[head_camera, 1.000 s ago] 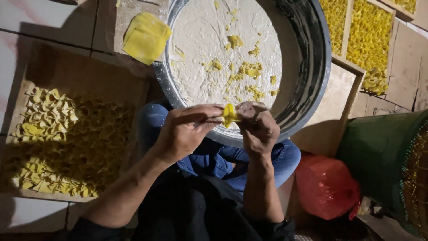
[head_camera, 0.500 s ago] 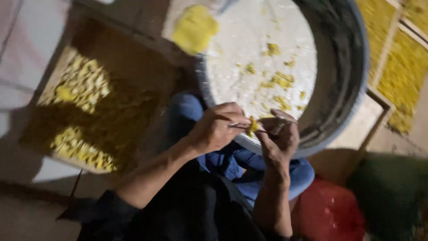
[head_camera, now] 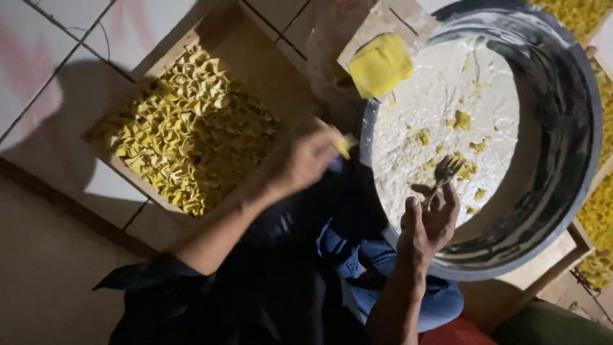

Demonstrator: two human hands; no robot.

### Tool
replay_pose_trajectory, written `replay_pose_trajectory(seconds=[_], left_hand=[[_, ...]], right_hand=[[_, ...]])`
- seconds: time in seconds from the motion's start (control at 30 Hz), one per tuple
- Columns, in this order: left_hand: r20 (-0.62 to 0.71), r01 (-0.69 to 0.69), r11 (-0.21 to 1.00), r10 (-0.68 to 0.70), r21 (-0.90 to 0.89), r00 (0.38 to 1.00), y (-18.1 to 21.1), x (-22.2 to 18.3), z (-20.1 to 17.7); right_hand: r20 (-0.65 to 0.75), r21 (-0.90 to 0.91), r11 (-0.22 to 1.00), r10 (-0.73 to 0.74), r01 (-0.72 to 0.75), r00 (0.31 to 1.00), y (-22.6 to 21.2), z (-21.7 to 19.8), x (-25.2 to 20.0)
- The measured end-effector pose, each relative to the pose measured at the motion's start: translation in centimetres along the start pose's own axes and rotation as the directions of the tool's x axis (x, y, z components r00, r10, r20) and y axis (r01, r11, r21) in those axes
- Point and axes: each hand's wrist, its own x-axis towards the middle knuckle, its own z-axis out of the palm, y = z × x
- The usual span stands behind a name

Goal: The person scoops filling from a large metal bowl using a fork, places it onto square yellow wrappers, folds them into dumplings, and places the finished pieces into a cardboard box. The process is repeated continuously.

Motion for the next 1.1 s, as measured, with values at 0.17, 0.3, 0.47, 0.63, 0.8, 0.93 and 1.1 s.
replay_pose_trajectory(seconds=[0.17, 0.3, 0.47, 0.63, 0.8, 0.93, 1.1], left_hand=[[-0.340, 0.121, 0.961, -0.030, 0.249, 0.940, -16.6, 2.1, -8.4], [-0.430, 0.277, 0.677, 0.066, 0.682, 0.900, -23.0, 4.2, -14.9], [-0.395, 0.247, 0.619, 0.111, 0.745, 0.912, -29.4, 4.6, -16.0], [-0.387, 0.287, 0.552, 0.071, 0.783, 0.919, -34.7, 2.9, -15.7], [-0.388, 0.360, 0.443, -0.029, 0.821, 0.921, -38.0, 1.2, -15.7], [-0.356, 0.348, 0.404, -0.060, 0.846, 0.933, -35.8, 1.7, -14.9], [-0.273, 0.080, 0.760, 0.132, 0.645, 0.953, -17.4, 7.1, -9.2]], right_hand=[[-0.149, -0.066, 0.995, 0.062, -0.072, 0.987, 3.5, 1.3, -1.4], [-0.186, -0.368, 0.922, 0.052, -0.118, 0.981, 2.4, 5.8, 0.2], [-0.132, -0.444, 0.895, -0.015, -0.045, 0.991, 2.3, 6.0, 0.6], [-0.100, -0.477, 0.878, -0.083, 0.026, 0.992, 3.9, 5.2, 0.2], [-0.079, 0.118, 0.966, -0.221, 0.230, 0.972, 8.4, 5.9, 0.1], [-0.227, -0.467, 0.874, -0.266, 0.135, 0.937, 8.3, 6.8, 0.7], [-0.195, -0.147, 0.986, -0.102, 0.073, 0.975, 7.4, 6.6, 1.3]])
